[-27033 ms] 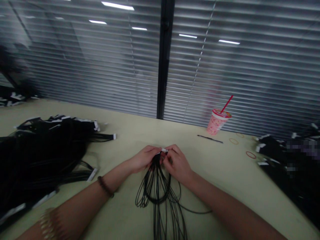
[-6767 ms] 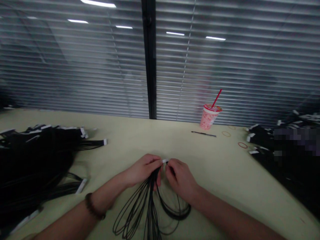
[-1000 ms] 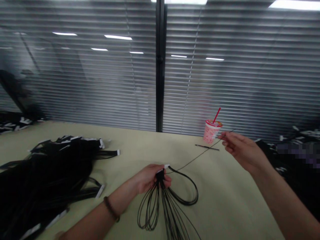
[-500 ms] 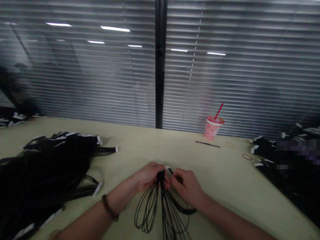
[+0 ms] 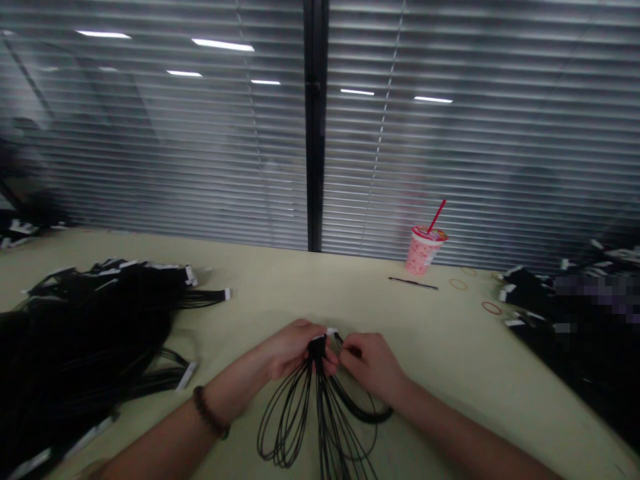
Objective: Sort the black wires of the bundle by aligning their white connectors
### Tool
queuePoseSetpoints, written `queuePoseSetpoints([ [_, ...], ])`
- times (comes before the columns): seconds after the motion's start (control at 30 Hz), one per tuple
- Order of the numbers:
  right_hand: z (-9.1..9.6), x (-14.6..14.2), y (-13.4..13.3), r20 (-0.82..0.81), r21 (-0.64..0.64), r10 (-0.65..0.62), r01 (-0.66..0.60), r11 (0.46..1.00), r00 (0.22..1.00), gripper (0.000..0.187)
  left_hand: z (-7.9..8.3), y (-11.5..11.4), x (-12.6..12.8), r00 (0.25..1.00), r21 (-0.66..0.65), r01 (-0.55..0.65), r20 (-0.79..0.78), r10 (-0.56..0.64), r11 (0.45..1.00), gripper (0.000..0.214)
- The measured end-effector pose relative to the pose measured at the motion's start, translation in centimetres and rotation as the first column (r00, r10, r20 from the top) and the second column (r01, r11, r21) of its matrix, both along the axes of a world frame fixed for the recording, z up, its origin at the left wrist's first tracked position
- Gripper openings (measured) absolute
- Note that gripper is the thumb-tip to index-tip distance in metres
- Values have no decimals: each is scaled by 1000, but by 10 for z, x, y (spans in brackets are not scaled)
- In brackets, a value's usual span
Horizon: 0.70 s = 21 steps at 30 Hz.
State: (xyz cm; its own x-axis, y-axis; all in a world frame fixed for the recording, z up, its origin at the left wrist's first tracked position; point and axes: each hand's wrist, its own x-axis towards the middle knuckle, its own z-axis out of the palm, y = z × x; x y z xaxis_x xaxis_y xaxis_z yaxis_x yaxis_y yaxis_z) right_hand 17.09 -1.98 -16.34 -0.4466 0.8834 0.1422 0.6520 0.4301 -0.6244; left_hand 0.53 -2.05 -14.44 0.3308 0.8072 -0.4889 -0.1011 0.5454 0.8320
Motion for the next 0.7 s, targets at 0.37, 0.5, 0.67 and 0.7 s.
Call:
queuePoseSetpoints([
  [0.37, -1, 0, 0, 16, 10, -18, 18, 1000, 1000, 20, 3, -2, 1, 1000, 15, 14, 6, -14, 1000, 22],
  [0.5, -1, 0, -1, 13, 6, -24, 24, 1000, 1000, 21, 4, -2, 1, 1000, 18, 19, 8, -19, 1000, 22],
  [0.67, -3, -1, 0, 28, 15, -36, 35, 999, 999, 20, 3, -2, 0, 1000, 29, 24, -6, -24, 999, 22],
  [0.7, -3, -1, 0, 27, 21, -34, 34, 999, 999, 20, 3, -2, 0, 1000, 29, 26, -7, -26, 999, 22],
])
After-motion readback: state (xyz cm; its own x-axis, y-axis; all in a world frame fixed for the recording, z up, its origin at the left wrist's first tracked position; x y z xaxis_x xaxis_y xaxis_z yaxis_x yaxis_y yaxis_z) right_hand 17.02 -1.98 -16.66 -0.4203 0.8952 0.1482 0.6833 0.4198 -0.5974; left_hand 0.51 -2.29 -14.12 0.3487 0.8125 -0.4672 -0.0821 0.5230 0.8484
